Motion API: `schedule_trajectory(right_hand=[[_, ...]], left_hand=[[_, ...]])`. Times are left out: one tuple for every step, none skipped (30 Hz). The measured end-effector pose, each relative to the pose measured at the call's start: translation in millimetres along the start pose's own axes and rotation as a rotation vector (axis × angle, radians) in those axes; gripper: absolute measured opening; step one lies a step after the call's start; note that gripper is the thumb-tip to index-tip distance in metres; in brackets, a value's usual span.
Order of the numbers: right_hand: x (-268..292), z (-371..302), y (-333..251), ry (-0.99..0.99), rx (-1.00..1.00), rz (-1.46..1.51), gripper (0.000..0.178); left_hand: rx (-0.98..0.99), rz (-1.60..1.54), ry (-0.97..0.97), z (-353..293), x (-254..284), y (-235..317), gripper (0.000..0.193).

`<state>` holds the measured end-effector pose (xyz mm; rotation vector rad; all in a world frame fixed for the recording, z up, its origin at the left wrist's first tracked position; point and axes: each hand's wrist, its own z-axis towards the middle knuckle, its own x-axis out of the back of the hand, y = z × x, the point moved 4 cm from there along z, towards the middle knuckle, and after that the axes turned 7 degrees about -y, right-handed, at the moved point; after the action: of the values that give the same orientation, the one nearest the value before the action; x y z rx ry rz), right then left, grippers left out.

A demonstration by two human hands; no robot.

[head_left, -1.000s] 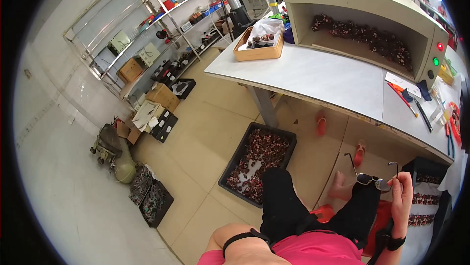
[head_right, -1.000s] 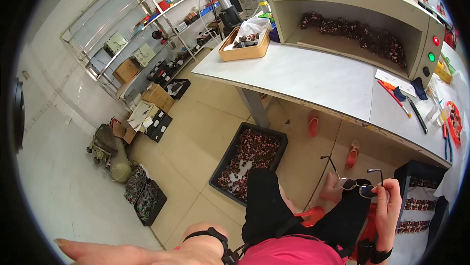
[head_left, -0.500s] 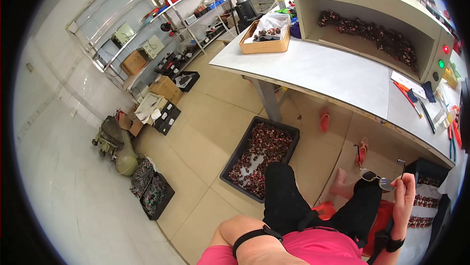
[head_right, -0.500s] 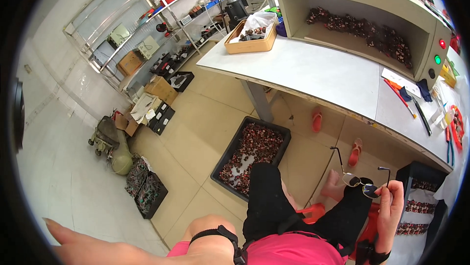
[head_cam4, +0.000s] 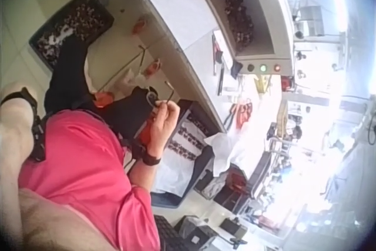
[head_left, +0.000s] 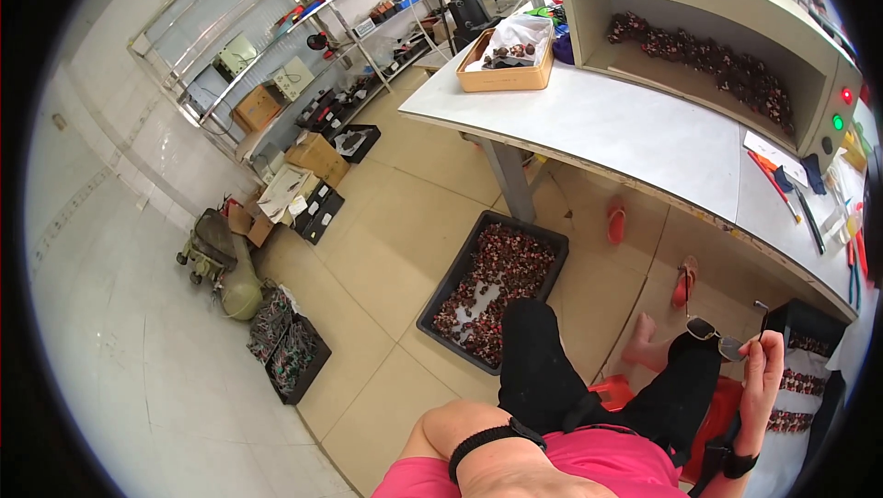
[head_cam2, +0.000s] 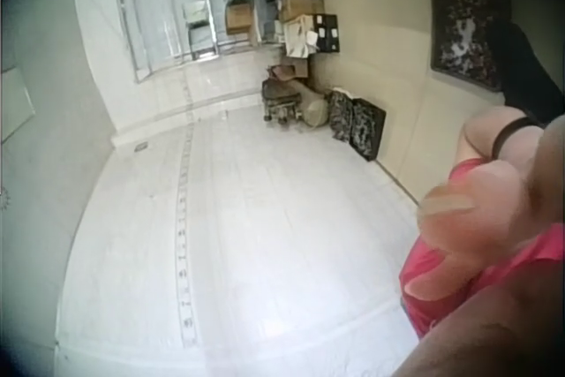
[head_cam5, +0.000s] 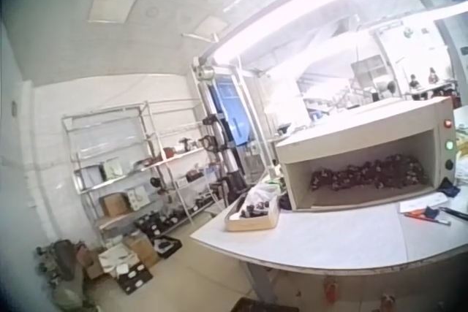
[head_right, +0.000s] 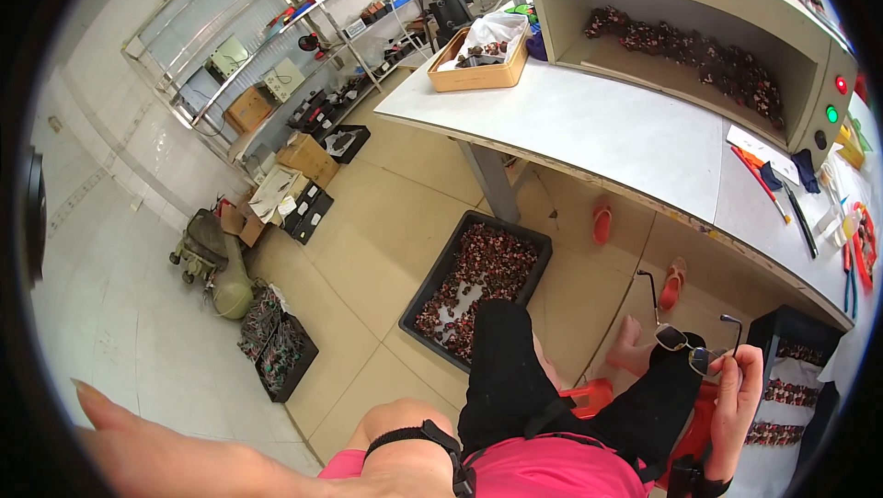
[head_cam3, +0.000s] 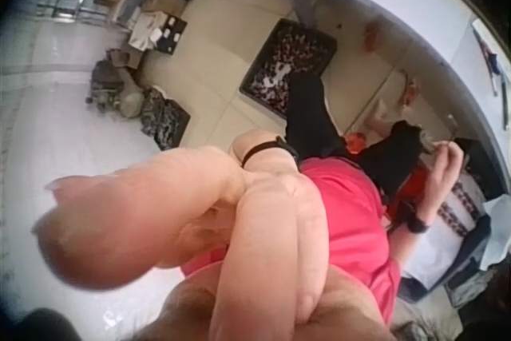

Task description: Applying adhesive and assembling small plastic parts for figurine production, then assisting a colleague with camera equipment.

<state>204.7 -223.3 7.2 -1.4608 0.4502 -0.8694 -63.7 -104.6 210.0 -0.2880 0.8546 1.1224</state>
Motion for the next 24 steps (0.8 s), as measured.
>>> schedule_trajectory(right_hand=[[1, 0, 5, 0.003, 0.05, -0.027, 0.006], [2, 0, 6, 0.006, 0.1, -0.054, 0.007], [1, 0, 4, 0.004, 0.1, -0.052, 0.007], [0, 0, 1, 0.001, 0.034, -0.012, 0.006], [-1, 0, -1, -0.003, -0.033, 0.029, 0.005], [-2, -1, -5, -0.004, -0.032, 0.03, 0.005], [-2, -1, -6, -0.011, -0.054, 0.036, 0.005], [-2, 0, -7, -0.018, -0.077, 0.043, 0.005], [-1, 0, -4, -0.015, -0.077, 0.043, 0.005], [2, -1, -1, 0.0, -0.06, 0.031, 0.005], [4, -1, 1, 0.017, -0.042, 0.018, 0.005], [6, -3, 2, 0.03, -0.045, 0.016, 0.005], [8, -5, 4, 0.042, -0.036, 0.005, 0.005], [4, -4, -3, 0.014, -0.003, 0.01, 0.005], [2, -5, -10, 0.032, -0.027, 0.006, 0.004], [-2, -5, -17, 0.044, -0.06, 0.021, 0.003], [-9, -1, -21, 0.033, -0.083, 0.042, 0.003], [-8, 0, -12, 0.055, -0.005, 0.044, 0.003], [-4, 0, -6, 0.075, -0.049, 0.055, 0.002], [-4, 0, -4, 0.07, -0.014, 0.053, 0.002], [-4, -1, -5, 0.06, 0.02, 0.047, 0.002], [-4, -1, -11, 0.064, -0.006, 0.072, 0.002], [-2, -3, -11, 0.073, 0.001, 0.069, 0.002], [0, -5, -7, 0.077, 0.001, 0.064, 0.002]], left_hand=[[0.003, -0.011, 0.013, 7, 0, 3, 0.045], [0.006, -0.022, 0.026, 8, -1, 5, 0.045], [0.008, -0.029, 0.04, 8, 0, 4, 0.044], [0.009, -0.035, 0.053, 6, -1, 4, 0.044], [0.011, -0.041, 0.066, 4, -1, 3, 0.044], [0.012, -0.049, 0.079, 5, -1, 4, 0.043], [0.014, -0.056, 0.092, 5, -2, 4, 0.043], [0.016, -0.064, 0.105, 2, -2, 3, 0.042], [0.02, -0.075, 0.118, 6, -2, 1, 0.042], [0.026, -0.087, 0.13, 12, -4, -1, 0.042], [0.033, -0.101, 0.141, 20, -1, 2, 0.041], [0.044, -0.119, 0.152, 25, 0, 0, 0.041], [0.056, -0.131, 0.147, 29, 8, -3, 0.041], [-0.007, 0.041, 0.056, 32, 14, 5, 0.05], [-0.033, 0.159, -0.036, 44, 43, -1, 0.062], [-0.063, 0.274, -0.132, 54, 71, -8, 0.074], [-0.114, 0.408, -0.225, 59, 90, -8, 0.087], [-0.055, 0.394, -0.079, 64, 121, -11, 0.085], [0.014, 0.381, 0.067, 69, 149, -17, 0.084], [0.007, 0.359, 0.142, 71, 161, -15, 0.085], [-0.002, 0.337, 0.222, 71, 171, -13, 0.085], [0.001, 0.334, 0.248, 71, 176, -13, 0.084], [0.001, 0.326, 0.24, 70, 177, -14, 0.084], [0.016, 0.359, 0.242, 70, 179, -15, 0.083]])
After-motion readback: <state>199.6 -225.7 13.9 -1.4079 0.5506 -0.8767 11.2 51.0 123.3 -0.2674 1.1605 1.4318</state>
